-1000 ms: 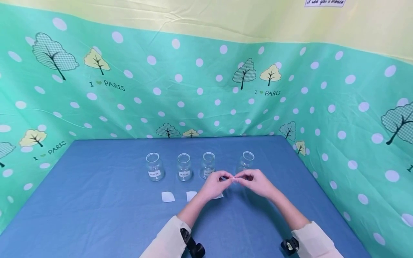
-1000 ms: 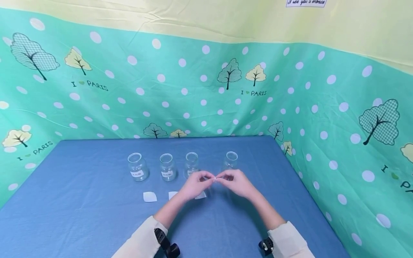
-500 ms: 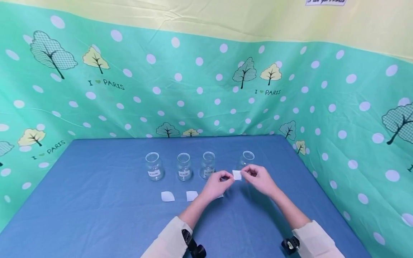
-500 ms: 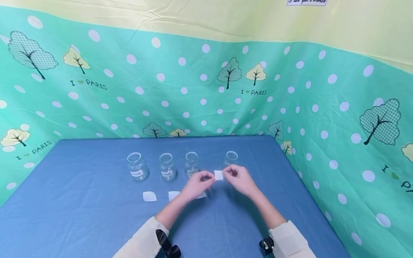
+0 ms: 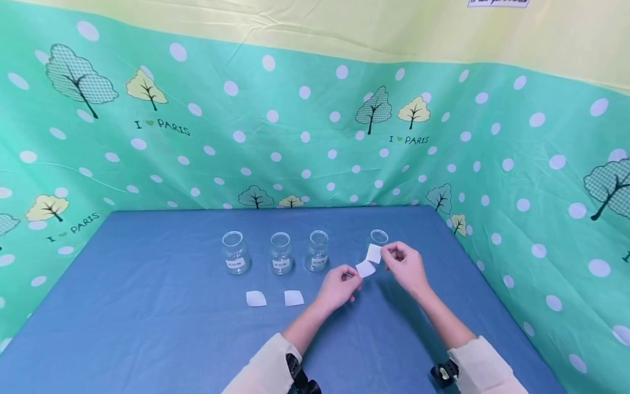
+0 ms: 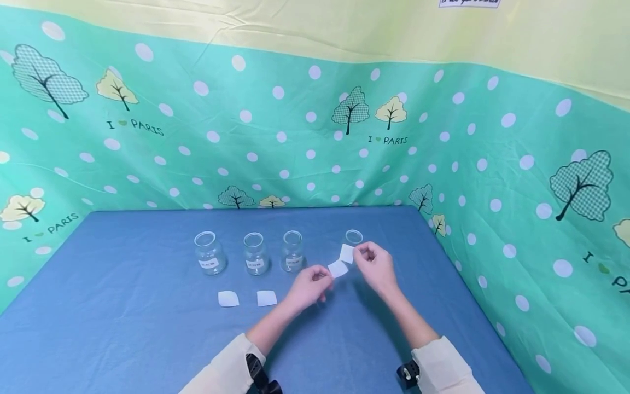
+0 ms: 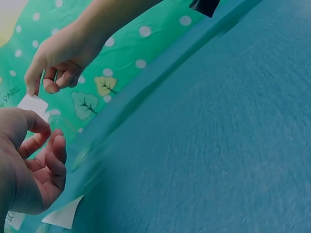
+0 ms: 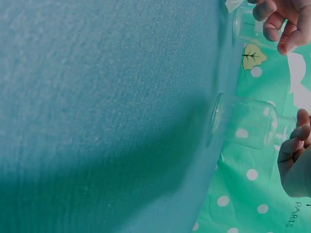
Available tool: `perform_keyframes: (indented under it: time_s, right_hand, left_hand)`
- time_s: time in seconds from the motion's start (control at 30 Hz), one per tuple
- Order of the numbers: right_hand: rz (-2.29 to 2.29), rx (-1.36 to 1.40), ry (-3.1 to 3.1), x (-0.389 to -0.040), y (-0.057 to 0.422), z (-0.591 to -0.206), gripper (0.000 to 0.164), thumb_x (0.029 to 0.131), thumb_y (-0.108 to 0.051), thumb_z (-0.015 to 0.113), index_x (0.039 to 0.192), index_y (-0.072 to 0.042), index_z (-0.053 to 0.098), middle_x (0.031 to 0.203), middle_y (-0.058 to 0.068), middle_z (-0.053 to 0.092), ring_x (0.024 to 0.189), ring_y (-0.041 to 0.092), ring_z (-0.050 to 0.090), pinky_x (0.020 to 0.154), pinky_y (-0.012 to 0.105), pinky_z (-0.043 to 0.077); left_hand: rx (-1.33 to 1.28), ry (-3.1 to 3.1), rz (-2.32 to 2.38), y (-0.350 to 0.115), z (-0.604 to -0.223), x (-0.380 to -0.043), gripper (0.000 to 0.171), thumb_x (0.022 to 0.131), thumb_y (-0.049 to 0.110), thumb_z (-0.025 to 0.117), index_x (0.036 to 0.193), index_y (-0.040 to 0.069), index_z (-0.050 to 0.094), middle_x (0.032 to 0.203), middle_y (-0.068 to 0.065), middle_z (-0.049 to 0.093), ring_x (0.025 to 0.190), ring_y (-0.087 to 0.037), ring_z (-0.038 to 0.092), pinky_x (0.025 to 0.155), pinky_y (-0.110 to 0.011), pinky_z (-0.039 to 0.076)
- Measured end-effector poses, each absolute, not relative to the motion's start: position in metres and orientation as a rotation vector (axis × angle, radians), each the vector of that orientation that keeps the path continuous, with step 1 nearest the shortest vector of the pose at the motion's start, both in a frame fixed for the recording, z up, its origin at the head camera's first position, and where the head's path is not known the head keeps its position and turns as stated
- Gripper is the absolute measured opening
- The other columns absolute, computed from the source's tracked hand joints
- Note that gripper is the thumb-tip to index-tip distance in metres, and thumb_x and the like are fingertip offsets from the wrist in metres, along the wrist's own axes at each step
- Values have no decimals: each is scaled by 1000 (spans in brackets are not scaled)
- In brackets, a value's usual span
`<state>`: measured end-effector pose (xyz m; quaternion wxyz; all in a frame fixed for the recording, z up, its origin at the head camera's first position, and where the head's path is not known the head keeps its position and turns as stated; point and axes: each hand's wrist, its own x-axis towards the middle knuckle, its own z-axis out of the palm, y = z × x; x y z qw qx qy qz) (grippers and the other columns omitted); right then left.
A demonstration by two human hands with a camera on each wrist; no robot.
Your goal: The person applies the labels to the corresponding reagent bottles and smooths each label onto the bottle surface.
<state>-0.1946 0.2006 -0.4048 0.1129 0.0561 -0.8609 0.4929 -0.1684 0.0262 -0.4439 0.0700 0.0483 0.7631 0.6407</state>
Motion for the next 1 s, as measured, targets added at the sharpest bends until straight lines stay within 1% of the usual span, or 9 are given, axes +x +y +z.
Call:
perform_keyframes:
  time_s: [0.1, 0.2, 0.33, 0.43, 0.5, 0.63, 0.73, 1.0]
  right_hand:
    - [1405, 128, -2500, -197, 203, -409, 16, 88, -18, 62, 90, -3, 67, 61, 9, 60, 52, 13, 56, 46, 22, 39]
    - [1370, 102, -2492, -198, 205, -410, 14, 88, -19, 62, 88, -6, 67, 58, 2, 58, 50, 10, 54, 46, 23, 39]
    - [1354, 90, -2493, -197, 206, -410, 13, 87, -19, 62, 88, -7, 68, 56, -2, 57, 48, 8, 53, 46, 23, 39]
    - [1351, 78, -2502, -196, 206, -409, 13, 87, -20, 62, 89, -8, 68, 57, -1, 58, 49, 9, 54, 47, 23, 39]
    - [1345, 73, -2509, -196, 206, -410, 13, 87, -21, 63, 89, -9, 68, 58, 1, 59, 51, 14, 56, 47, 23, 40]
    - [1326, 79, -2520, -196, 205, -412, 12, 87, -21, 63, 88, -11, 68, 59, 4, 59, 51, 14, 55, 49, 23, 40]
    - [1315, 87, -2523, -195, 204, -412, 11, 87, -20, 63, 87, -11, 68, 59, 5, 60, 49, 9, 52, 49, 23, 40]
    - [1326, 94, -2519, -193, 203, -413, 10, 87, -18, 63, 86, -9, 68, 60, 8, 61, 47, 7, 51, 47, 22, 39]
  left_hand:
    - [128, 2286, 1933, 30, -446, -168, 9, 83, 12, 59, 86, 4, 63, 68, -9, 67, 41, -8, 48, 42, -20, 38]
    - [129, 2285, 1917, 33, -448, -166, 9, 84, 13, 60, 87, 5, 63, 68, -10, 67, 39, -8, 48, 43, -19, 38]
    - [140, 2289, 1878, 39, -450, -164, 9, 84, 13, 59, 86, 6, 63, 68, -11, 67, 39, -7, 47, 42, -20, 38]
    - [132, 2310, 1827, 42, -452, -162, 7, 84, 13, 58, 85, 7, 63, 66, -8, 67, 38, -6, 47, 42, -20, 39]
    - [125, 2339, 1775, 44, -455, -161, 7, 85, 12, 58, 83, 7, 63, 63, -6, 66, 38, -6, 47, 41, -20, 39]
    - [103, 2404, 1662, 44, -457, -159, 8, 85, 11, 57, 80, 8, 62, 60, 0, 63, 38, -4, 46, 42, -20, 41]
    - [75, 2442, 1617, 43, -455, -156, 9, 84, 10, 57, 77, 9, 62, 59, 1, 64, 37, -3, 46, 41, -20, 41]
    - [40, 2536, 1526, 40, -454, -151, 13, 84, 9, 57, 72, 10, 60, 56, 0, 63, 35, -3, 46, 40, -20, 42]
